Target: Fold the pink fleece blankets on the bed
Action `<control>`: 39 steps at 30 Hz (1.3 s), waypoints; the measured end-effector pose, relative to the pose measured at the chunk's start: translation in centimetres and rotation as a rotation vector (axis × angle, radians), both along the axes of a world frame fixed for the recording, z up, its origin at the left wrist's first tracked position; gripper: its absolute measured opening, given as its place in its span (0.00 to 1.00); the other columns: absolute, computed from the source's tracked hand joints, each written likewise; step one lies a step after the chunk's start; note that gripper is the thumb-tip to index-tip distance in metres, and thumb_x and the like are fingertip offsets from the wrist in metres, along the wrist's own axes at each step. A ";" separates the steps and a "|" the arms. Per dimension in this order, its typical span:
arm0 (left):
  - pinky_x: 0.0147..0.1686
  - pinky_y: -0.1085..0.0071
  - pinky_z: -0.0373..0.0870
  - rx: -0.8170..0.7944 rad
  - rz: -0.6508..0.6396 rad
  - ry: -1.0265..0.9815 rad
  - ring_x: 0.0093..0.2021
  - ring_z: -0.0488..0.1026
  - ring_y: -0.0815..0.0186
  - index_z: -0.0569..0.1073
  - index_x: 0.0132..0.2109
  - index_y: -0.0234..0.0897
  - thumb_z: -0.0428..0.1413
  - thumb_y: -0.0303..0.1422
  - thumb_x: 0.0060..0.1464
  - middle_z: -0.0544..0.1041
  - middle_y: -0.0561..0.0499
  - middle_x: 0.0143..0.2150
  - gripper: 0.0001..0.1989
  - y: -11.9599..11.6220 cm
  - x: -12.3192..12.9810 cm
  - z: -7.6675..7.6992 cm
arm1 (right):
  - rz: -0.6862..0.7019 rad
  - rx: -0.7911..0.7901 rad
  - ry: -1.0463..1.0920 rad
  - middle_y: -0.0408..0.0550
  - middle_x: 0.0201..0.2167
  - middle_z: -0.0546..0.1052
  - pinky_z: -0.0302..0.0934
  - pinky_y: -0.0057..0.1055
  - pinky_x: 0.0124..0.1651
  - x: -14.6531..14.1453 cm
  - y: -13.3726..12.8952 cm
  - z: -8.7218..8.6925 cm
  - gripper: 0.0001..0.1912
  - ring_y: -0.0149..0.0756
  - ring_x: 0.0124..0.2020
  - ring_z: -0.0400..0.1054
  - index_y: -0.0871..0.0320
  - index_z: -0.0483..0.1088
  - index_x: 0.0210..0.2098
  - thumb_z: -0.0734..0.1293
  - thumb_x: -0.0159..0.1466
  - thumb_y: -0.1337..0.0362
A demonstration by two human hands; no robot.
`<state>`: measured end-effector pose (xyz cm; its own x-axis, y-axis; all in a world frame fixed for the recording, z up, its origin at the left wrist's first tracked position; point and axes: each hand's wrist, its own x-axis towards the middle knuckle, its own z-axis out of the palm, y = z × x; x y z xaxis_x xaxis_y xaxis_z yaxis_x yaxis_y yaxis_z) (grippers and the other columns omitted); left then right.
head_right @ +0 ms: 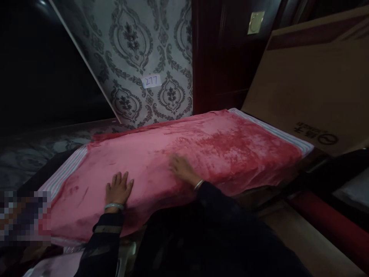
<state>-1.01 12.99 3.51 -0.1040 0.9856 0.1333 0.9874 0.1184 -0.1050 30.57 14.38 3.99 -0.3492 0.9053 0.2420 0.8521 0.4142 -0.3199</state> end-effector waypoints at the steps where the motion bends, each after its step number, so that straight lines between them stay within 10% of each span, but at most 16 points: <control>1: 0.68 0.42 0.54 0.008 0.005 -0.011 0.75 0.51 0.49 0.59 0.73 0.38 0.41 0.42 0.68 0.54 0.39 0.76 0.31 0.1 0.0 -0.1 | -0.105 -0.017 -0.025 0.57 0.73 0.55 0.43 0.50 0.74 2.9 0.6 -0.2 0.29 0.48 0.74 0.46 0.62 0.58 0.72 0.54 0.75 0.56; 5: 0.67 0.39 0.54 0.033 0.025 -0.044 0.76 0.50 0.49 0.58 0.74 0.40 0.39 0.44 0.68 0.53 0.39 0.77 0.31 0.5 0.0 -0.6 | -0.401 -0.096 -0.120 0.58 0.76 0.47 0.41 0.57 0.73 11.5 2.0 -0.8 0.32 0.51 0.76 0.39 0.60 0.52 0.74 0.53 0.75 0.54; 8: 0.67 0.39 0.54 0.026 0.040 -0.042 0.76 0.49 0.50 0.57 0.74 0.40 0.38 0.43 0.69 0.53 0.39 0.77 0.31 0.5 0.2 -0.6 | -0.416 -0.157 -0.192 0.59 0.75 0.49 0.40 0.58 0.72 12.0 2.3 -1.1 0.32 0.52 0.76 0.41 0.59 0.52 0.74 0.53 0.75 0.51; 18: 0.69 0.45 0.54 -0.028 0.041 -0.167 0.75 0.51 0.53 0.58 0.74 0.44 0.37 0.46 0.69 0.56 0.44 0.76 0.31 0.8 -0.8 0.6 | 0.404 -0.054 0.042 0.57 0.73 0.55 0.39 0.50 0.75 -7.8 -4.0 -1.3 0.37 0.48 0.75 0.45 0.56 0.57 0.72 0.64 0.71 0.45; 22: 0.71 0.53 0.54 -0.031 -0.105 -0.241 0.75 0.52 0.59 0.59 0.73 0.39 0.39 0.41 0.70 0.58 0.45 0.75 0.30 1.9 1.2 1.5 | 0.707 -0.139 0.327 0.51 0.68 0.67 0.52 0.39 0.71 -8.5 -4.8 -1.8 0.29 0.38 0.67 0.62 0.52 0.61 0.70 0.64 0.73 0.51; 26: 0.71 0.47 0.54 -0.071 -0.298 -0.237 0.76 0.49 0.53 0.59 0.73 0.35 0.44 0.39 0.68 0.53 0.40 0.76 0.30 3.0 8.0 2.9 | 0.321 -0.005 0.469 0.55 0.65 0.70 0.56 0.41 0.69 -1.5 -1.1 -1.1 0.24 0.42 0.65 0.63 0.58 0.67 0.66 0.62 0.73 0.57; 31: 0.70 0.38 0.48 -0.067 -0.464 -0.124 0.77 0.45 0.47 0.57 0.74 0.38 0.48 0.42 0.67 0.49 0.38 0.77 0.32 3.1 15.5 2.3 | -0.144 -0.050 0.060 0.58 0.74 0.53 0.41 0.57 0.73 8.9 2.3 0.0 0.32 0.50 0.75 0.44 0.58 0.57 0.73 0.60 0.74 0.53; 39: 0.69 0.37 0.51 -0.080 -0.489 -0.027 0.76 0.50 0.46 0.58 0.73 0.39 0.46 0.41 0.68 0.53 0.37 0.76 0.30 3.2 16.3 -0.5 | -0.788 -0.109 -0.136 0.58 0.76 0.47 0.41 0.56 0.73 24.3 3.4 -0.3 0.33 0.50 0.76 0.38 0.59 0.48 0.76 0.49 0.76 0.52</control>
